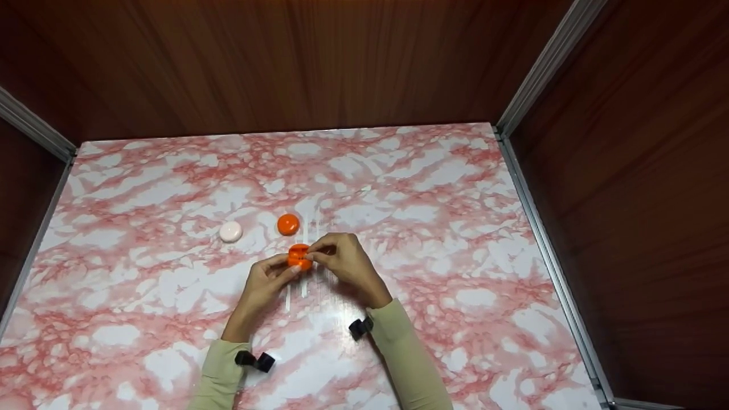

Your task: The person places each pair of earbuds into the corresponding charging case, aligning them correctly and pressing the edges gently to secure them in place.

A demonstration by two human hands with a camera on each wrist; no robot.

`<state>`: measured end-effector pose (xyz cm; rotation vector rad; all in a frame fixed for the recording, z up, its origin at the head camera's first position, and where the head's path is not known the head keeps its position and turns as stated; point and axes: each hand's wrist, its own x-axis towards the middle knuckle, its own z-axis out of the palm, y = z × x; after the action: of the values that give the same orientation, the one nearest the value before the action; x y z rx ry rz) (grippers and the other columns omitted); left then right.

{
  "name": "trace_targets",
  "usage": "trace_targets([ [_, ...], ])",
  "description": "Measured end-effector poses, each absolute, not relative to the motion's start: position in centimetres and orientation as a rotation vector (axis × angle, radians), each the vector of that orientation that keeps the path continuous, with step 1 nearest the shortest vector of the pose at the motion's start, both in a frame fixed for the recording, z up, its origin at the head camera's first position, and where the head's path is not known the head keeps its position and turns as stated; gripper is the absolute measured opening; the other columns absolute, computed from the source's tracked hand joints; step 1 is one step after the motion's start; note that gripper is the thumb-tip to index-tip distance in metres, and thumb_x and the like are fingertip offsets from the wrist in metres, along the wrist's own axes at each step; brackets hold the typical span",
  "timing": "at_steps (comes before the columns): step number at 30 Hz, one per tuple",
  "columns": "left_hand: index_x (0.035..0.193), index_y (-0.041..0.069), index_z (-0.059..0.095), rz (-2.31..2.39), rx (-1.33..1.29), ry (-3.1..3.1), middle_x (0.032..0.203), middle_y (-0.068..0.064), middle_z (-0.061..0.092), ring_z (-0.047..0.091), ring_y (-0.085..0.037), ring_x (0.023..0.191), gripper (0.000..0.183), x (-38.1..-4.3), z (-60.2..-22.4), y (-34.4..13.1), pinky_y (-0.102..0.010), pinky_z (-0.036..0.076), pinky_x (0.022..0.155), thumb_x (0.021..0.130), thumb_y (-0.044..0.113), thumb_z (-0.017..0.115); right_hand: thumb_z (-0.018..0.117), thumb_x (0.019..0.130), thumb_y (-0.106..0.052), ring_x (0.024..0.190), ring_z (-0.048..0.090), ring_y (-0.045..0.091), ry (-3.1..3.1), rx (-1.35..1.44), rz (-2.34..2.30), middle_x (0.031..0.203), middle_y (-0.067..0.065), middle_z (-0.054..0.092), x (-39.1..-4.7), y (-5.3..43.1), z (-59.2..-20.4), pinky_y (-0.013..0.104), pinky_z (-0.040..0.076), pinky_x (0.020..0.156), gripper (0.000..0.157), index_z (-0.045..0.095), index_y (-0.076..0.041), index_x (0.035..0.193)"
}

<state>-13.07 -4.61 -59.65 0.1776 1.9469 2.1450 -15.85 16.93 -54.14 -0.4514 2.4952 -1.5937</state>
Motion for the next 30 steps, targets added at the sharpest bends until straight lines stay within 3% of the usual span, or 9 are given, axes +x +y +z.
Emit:
trace_targets([
  [10,0.130,-0.008,0.068,2.147,0.150,1.939,0.127,-0.026,0.072,0.073,-0.014,0.106,0.035,-13.0,-59.6,-4.5,-0.018,0.058,0.086,0.099,0.008,0.073,0.079,0.093,-0.010,0.088,0.074,0.017,2.484,-0.432,-1.595,0.096,0.006,0.080,-15.8,17.0,-54.1,0.030,0.062,0.085,0.008,0.084,-0.013,0.099],
  [17,0.130,-0.009,0.068,2.159,0.134,1.914,0.127,-0.026,0.072,0.074,-0.013,0.106,0.036,-13.0,-59.7,-4.4,-0.018,0.058,0.087,0.098,0.007,0.074,0.081,0.094,-0.020,0.086,0.075,0.044,2.397,-0.408,-1.725,0.096,0.011,0.080,-15.7,17.0,-54.6,0.027,0.061,0.079,0.011,0.082,-0.010,0.098],
  [20,0.129,-0.009,0.068,2.160,0.137,1.920,0.127,-0.026,0.072,0.074,-0.015,0.108,0.036,-13.1,-59.6,-4.4,-0.018,0.058,0.088,0.098,0.008,0.074,0.079,0.096,-0.020,0.087,0.073,0.048,2.379,-0.379,-1.804,0.095,0.017,0.079,-15.7,16.9,-54.9,0.024,0.059,0.075,0.013,0.081,-0.007,0.098],
  [25,0.129,-0.010,0.068,2.159,0.098,1.923,0.126,-0.024,0.073,0.073,-0.012,0.107,0.037,-13.1,-59.6,-4.2,-0.018,0.057,0.088,0.098,0.010,0.075,0.076,0.098,-0.017,0.080,0.070,0.036,2.330,-0.217,-1.948,0.091,0.023,0.075,-15.6,16.5,-55.2,0.025,0.056,0.072,0.014,0.081,-0.004,0.095],
  [30,0.128,-0.012,0.067,2.166,0.094,1.933,0.123,-0.024,0.073,0.072,-0.010,0.105,0.037,-13.1,-59.6,-4.2,-0.017,0.056,0.087,0.098,0.007,0.074,0.076,0.098,-0.023,0.075,0.068,0.020,2.251,0.047,-2.037,0.084,0.013,0.075,-15.5,15.6,-55.8,0.031,0.057,0.071,0.027,0.077,0.004,0.101],
])
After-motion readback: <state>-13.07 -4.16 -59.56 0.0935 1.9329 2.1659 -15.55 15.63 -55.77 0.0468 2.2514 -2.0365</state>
